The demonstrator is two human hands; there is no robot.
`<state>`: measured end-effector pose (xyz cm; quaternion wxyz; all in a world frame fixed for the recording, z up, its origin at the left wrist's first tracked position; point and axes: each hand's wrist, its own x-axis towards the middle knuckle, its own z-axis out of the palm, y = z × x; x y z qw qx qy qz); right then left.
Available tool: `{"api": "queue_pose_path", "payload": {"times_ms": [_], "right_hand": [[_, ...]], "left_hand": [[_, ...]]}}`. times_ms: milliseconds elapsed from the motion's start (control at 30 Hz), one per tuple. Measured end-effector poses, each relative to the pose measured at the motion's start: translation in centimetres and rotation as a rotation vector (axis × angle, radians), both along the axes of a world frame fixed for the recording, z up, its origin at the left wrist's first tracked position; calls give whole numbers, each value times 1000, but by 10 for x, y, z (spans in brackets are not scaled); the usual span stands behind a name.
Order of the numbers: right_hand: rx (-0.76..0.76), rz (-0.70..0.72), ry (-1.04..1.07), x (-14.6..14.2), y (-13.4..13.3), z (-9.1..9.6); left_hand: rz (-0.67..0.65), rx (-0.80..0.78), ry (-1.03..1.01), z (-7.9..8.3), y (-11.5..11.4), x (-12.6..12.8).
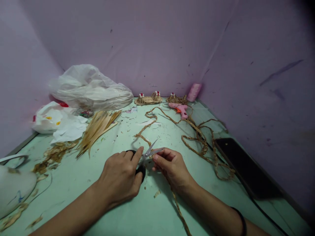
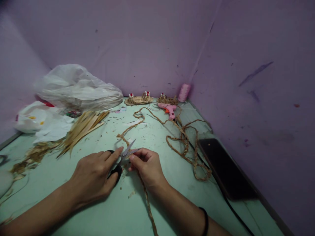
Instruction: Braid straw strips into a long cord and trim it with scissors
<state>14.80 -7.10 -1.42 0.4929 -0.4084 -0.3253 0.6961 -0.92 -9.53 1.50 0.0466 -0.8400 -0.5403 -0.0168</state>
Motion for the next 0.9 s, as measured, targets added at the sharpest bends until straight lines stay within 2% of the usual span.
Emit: {"api": "queue_pose_path", "payload": {"times_ms": [167, 333, 467, 633, 767, 900], "right_hand": [[10, -12, -51, -2, -1, 1], [63, -24, -131, -1, -3, 2], [82, -22, -169, 0, -3, 2], [109, -35, -190, 1, -2, 3], [88, -49, -145, 0, -2, 5], [38, -68, -105, 0, -2, 6]], "left_hand": [[30, -145, 3, 2, 0, 5], [66, -237, 43, 12, -1, 10], [50, -271, 61, 15, -1, 10], [32, -274, 52, 12, 1, 7], [37, -259, -34, 9, 7, 1], [80, -256, -213, 14, 14, -5]]}}
